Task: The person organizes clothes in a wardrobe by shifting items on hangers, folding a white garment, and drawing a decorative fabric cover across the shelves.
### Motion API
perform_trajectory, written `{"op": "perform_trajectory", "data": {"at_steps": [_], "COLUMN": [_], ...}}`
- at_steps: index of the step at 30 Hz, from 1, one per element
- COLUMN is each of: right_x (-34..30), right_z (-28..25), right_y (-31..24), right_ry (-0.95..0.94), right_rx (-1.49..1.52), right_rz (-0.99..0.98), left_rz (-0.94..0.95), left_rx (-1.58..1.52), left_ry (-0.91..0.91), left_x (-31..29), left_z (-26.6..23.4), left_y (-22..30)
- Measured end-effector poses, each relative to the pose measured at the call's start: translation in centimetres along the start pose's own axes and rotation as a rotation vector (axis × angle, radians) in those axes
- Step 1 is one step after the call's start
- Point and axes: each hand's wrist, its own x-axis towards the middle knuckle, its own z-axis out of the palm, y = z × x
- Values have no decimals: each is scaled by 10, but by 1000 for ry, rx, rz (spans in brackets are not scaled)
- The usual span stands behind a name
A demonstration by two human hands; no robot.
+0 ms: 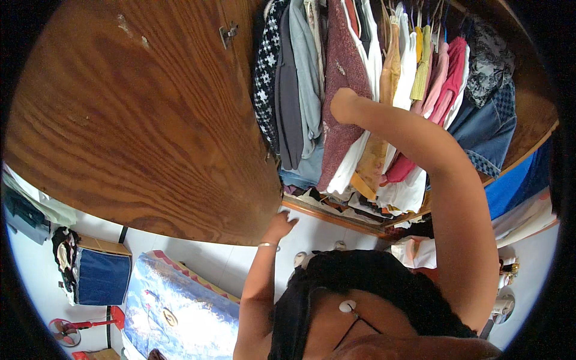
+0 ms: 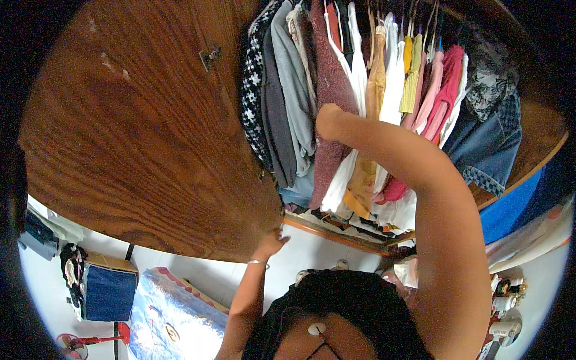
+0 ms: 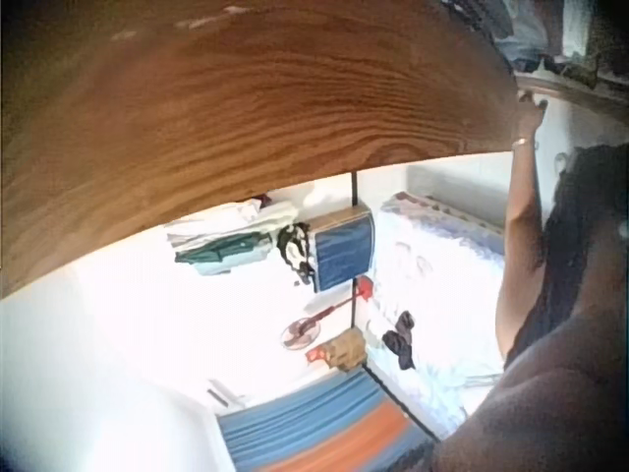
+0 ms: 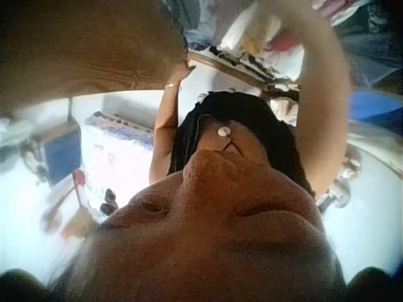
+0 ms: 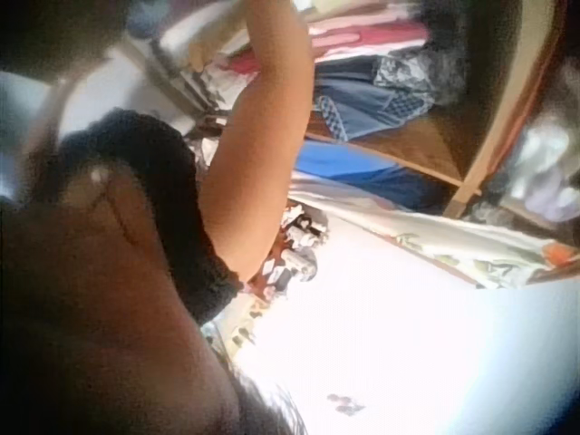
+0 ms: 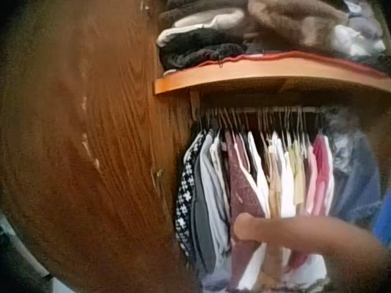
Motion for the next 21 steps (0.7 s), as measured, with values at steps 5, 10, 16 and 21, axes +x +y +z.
{"op": "perform_trajectory", "data": {"at_steps": [5, 10, 16, 21], "right_x": [2, -6, 12, 17], "right_z": [18, 33, 39, 64], "right_y": [3, 5, 7, 15], "right_ry": [10, 163, -91, -84], "right_rx": [-51, -304, -151, -93], "right_rz": [-42, -122, -58, -38], "left_rz": [222, 598, 673, 679], "left_rx": [-94, 258, 947, 903], "left_ry": [171, 607, 688, 537], "left_x": [52, 112, 191, 198], "left_z": [-84, -122, -167, -195], "left_y": [112, 190, 199, 166]}}
